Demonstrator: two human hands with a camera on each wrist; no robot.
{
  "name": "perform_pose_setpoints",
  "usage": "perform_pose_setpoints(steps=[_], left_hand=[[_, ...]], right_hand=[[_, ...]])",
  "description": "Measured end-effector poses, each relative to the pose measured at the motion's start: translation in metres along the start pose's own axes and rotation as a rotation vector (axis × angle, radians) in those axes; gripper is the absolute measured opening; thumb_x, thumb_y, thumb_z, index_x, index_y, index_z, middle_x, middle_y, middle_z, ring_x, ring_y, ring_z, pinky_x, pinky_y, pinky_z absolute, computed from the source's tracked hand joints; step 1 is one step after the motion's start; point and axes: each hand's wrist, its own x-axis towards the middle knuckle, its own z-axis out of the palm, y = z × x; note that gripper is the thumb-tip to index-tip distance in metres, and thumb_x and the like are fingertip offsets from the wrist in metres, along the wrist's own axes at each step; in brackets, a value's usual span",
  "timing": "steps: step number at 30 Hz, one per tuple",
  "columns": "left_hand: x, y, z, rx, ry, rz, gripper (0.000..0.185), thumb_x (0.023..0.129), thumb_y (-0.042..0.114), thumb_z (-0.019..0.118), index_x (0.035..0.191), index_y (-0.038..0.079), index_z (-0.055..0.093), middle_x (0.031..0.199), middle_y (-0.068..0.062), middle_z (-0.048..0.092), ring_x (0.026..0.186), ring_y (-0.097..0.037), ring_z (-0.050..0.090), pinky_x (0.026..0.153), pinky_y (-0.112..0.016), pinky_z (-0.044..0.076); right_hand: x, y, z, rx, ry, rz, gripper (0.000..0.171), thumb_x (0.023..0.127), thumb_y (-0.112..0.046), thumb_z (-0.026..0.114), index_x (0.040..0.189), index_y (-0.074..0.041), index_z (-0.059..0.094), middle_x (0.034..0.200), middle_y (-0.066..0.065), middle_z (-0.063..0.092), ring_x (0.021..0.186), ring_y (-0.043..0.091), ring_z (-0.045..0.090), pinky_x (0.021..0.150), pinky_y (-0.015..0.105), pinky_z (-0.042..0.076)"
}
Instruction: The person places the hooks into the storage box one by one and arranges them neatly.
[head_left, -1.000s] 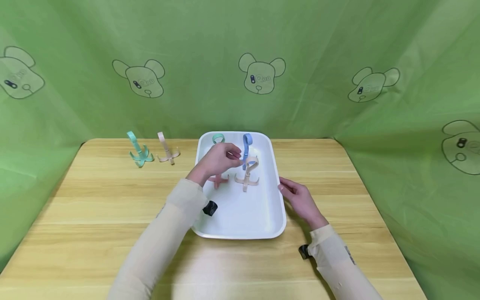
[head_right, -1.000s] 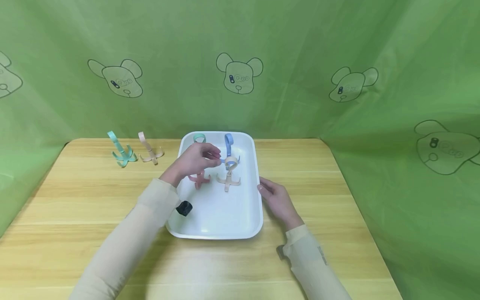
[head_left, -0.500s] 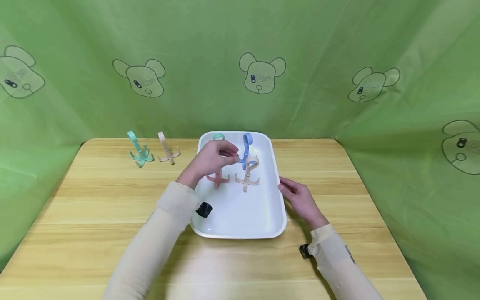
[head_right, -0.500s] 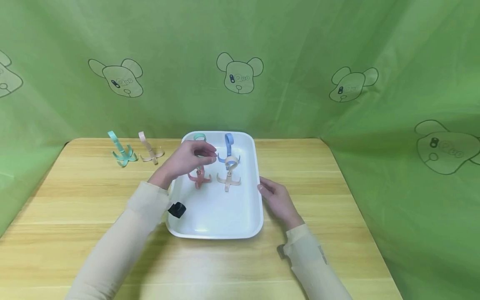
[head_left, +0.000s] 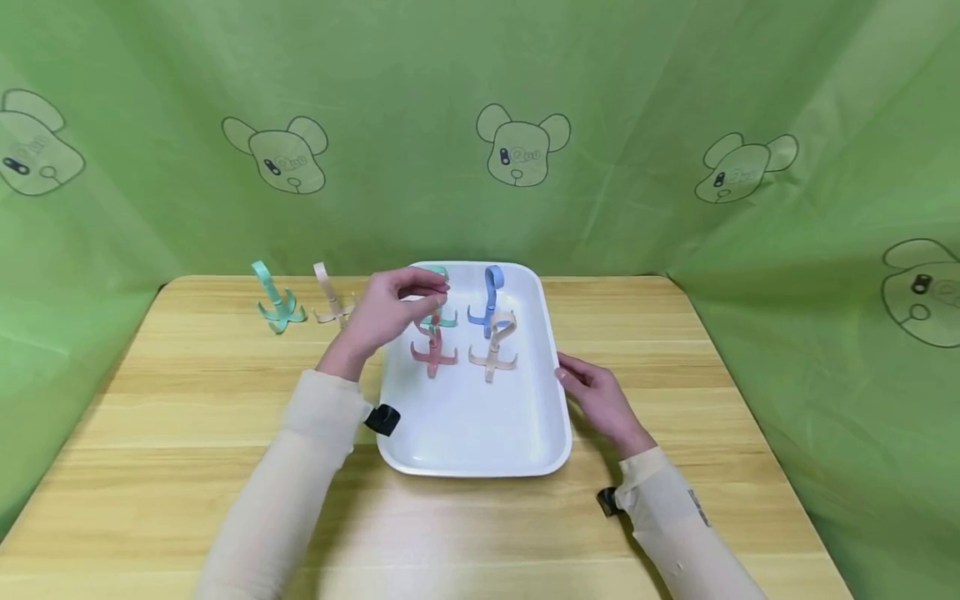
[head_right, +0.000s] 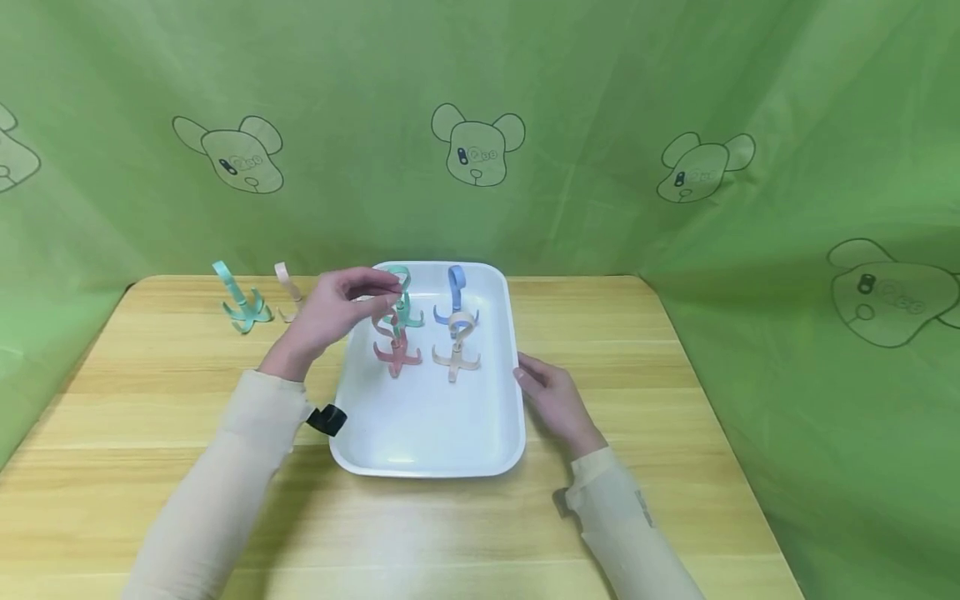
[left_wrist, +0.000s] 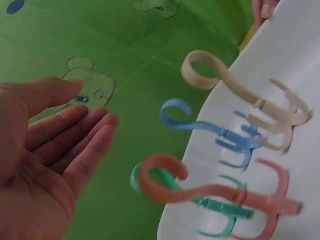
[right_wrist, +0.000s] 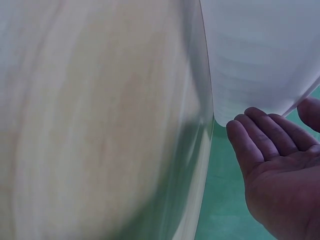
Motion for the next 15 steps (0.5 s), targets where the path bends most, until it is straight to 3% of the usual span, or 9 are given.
perform_pose_setpoints(steps=[8, 15], left_hand=[[-0.01, -0.012, -0.025, -0.102, 0.215, 0.054, 0.027, 0.091, 0.006, 0.07, 0.115, -0.004, 0.066, 0.111, -0.016, 0.067, 0.102, -0.023, 0.062, 0.092, -0.03, 0.052], [-0.013, -0.023, -0.045, -0.11, 0.284, 0.045, 0.032, 0.092, 0.008, 0.07, 0.12, -0.006, 0.063, 0.117, -0.018, 0.064, 0.108, -0.023, 0.059, 0.097, -0.029, 0.05]], right_hand=[[0.001, -0.001, 0.003, -0.009, -0.001, -0.011, 0.044, 0.103, -0.02, 0.054, 0.14, 0.004, 0.049, 0.134, 0.023, 0.055, 0.124, 0.034, 0.052, 0.104, 0.043, 0.043], [0.0, 0.005, 0.001, -0.06, 0.011, -0.027, 0.046, 0.104, -0.025, 0.053, 0.14, 0.003, 0.049, 0.135, 0.021, 0.055, 0.126, 0.034, 0.05, 0.106, 0.046, 0.041]])
